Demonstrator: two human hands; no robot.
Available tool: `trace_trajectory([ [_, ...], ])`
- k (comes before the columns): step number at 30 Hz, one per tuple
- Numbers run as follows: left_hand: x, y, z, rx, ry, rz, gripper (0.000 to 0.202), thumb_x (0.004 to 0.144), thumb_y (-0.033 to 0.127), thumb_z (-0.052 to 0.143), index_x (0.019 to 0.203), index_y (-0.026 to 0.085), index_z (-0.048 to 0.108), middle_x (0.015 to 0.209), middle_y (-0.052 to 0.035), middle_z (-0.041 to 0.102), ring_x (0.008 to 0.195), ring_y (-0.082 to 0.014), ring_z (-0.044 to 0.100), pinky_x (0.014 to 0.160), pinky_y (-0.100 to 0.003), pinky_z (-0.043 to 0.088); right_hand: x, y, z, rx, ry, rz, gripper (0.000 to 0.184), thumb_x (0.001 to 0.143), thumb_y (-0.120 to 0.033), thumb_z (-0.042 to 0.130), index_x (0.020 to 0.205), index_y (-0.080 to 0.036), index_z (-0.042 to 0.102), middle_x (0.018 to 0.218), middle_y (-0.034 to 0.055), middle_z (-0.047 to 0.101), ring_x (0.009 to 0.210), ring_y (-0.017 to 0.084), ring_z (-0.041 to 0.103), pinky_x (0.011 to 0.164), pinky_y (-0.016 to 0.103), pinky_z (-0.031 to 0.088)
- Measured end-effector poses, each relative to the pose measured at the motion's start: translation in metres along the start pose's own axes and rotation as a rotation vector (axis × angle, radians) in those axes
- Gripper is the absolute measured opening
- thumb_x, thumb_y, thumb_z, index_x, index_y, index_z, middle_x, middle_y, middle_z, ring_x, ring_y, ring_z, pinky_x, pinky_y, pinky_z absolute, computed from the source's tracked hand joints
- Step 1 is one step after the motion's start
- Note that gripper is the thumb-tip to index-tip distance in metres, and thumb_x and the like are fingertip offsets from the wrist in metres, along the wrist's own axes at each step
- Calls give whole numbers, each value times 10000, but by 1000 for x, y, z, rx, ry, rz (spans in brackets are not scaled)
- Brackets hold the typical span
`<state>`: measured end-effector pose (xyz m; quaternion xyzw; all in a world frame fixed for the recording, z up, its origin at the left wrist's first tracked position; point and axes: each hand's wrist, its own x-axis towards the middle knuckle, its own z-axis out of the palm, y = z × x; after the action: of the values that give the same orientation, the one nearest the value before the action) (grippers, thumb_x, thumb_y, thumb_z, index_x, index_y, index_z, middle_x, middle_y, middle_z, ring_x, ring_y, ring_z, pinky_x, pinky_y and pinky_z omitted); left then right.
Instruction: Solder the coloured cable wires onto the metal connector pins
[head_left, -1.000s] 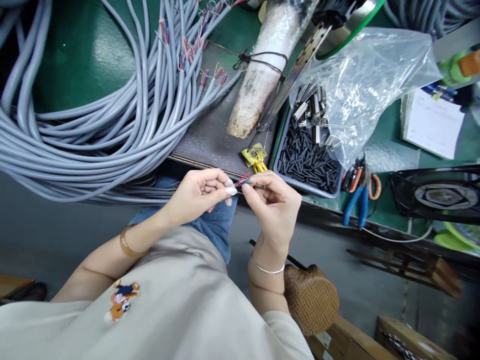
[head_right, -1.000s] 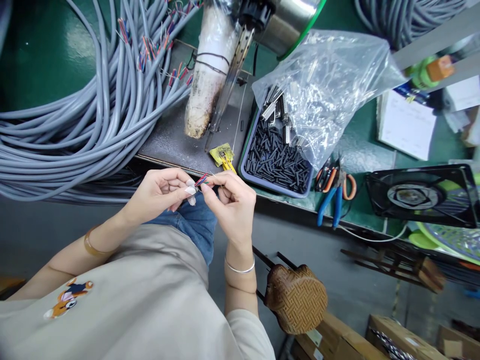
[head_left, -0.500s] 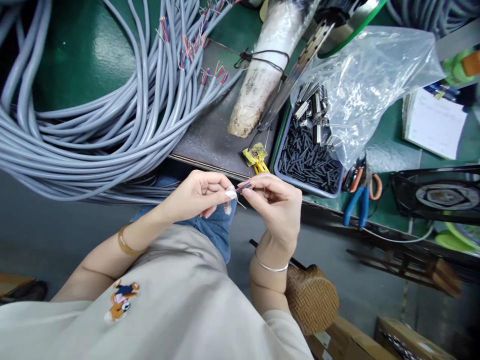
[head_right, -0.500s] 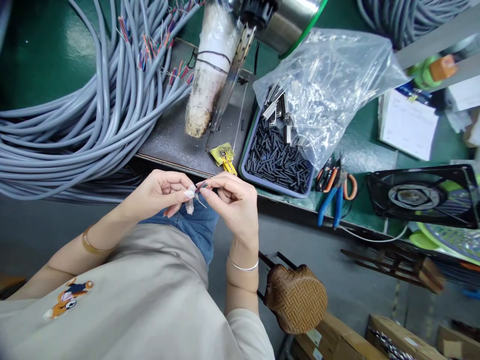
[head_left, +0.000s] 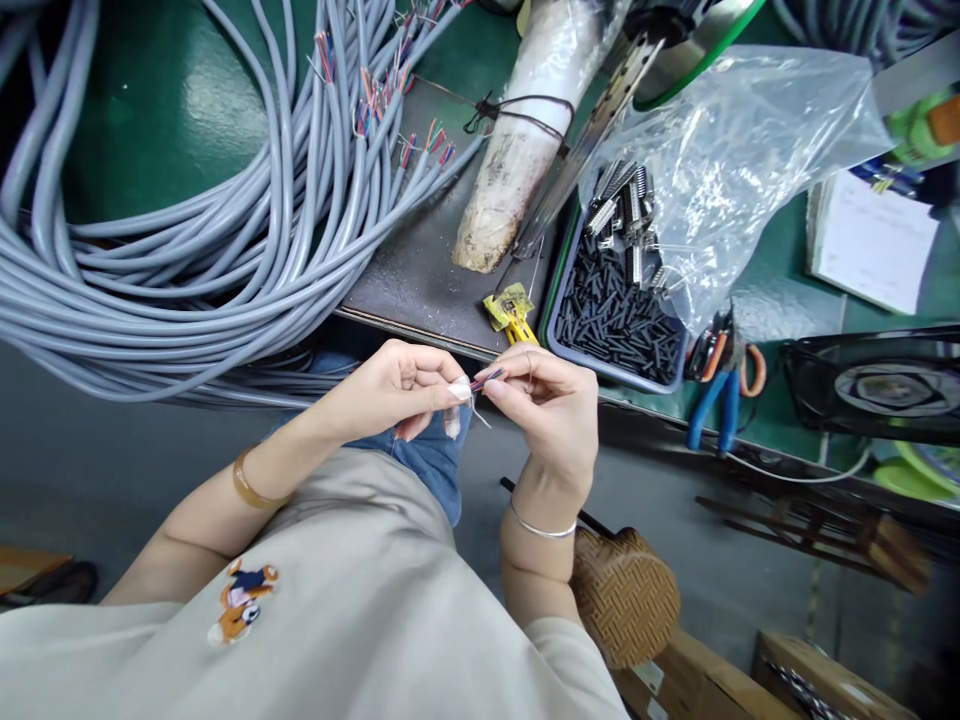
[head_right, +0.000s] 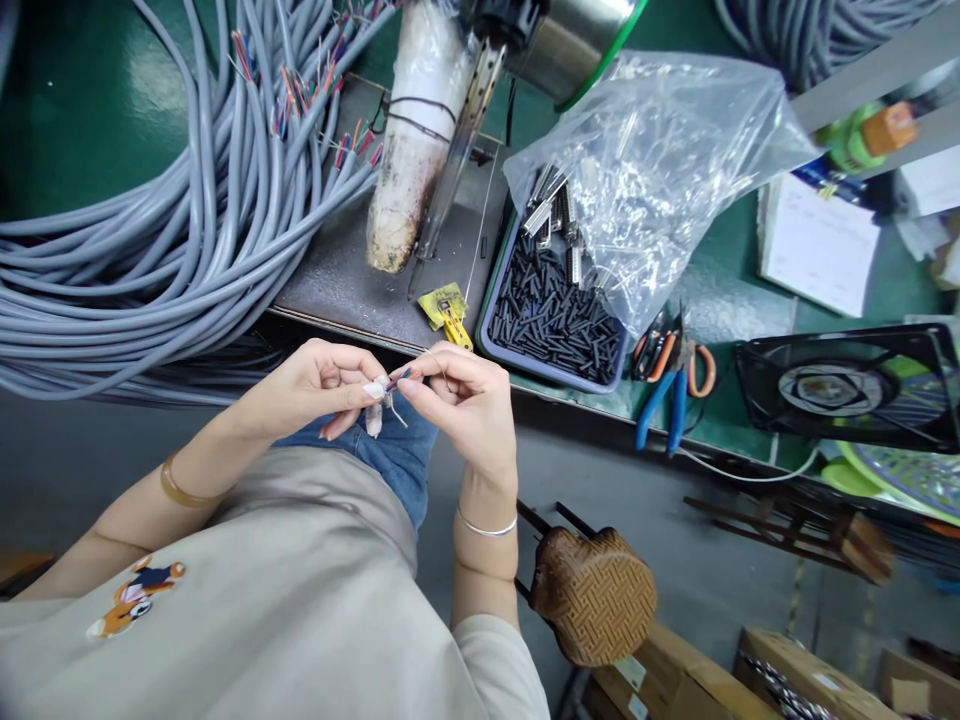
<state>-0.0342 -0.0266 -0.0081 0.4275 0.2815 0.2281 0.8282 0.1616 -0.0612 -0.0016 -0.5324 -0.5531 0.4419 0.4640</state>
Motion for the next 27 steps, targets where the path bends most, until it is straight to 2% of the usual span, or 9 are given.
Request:
trace_trajectory([
  [7,0,-2,5,67,112,34,438,804,515,795,827,108,635,627,-13,676,384,-32,473,366,-151,372,-2,-4,1,-85,17,-9,32,801,-229,758,770,-224,765,755,-6,699,470,41,318,444,250,212],
  [14,1,-3,6,80,131,39,442,799,516,795,818,108,625,628,-17,673,384,-36,475,363,-155,373,1,-5,-1,-129,-1,0,47,789,-239,765,749,-214,765,704,-4,683,481,52,336,459,248,231],
  [18,1,-2,5,66,127,33,451,790,525,799,815,110,622,622,-21,677,377,-43,476,358,-164,383,1,-7,-3,-150,-31,-21,29,799,-235,782,772,-223,787,742,6,720,498,57,356,467,248,253],
  [22,1,-1,5,58,129,13,417,777,478,821,802,108,631,619,-21,681,374,-44,475,359,-167,391,1,-8,-3,-141,-45,-38,27,798,-211,786,806,-230,803,745,-5,717,473,42,309,452,249,220],
  [27,1,-1,8,76,167,13,385,771,442,831,793,113,634,617,-15,680,380,-42,480,361,-158,383,1,-8,-3,-179,-38,-41,39,808,-219,770,818,-228,807,716,-6,693,477,50,329,460,253,241],
])
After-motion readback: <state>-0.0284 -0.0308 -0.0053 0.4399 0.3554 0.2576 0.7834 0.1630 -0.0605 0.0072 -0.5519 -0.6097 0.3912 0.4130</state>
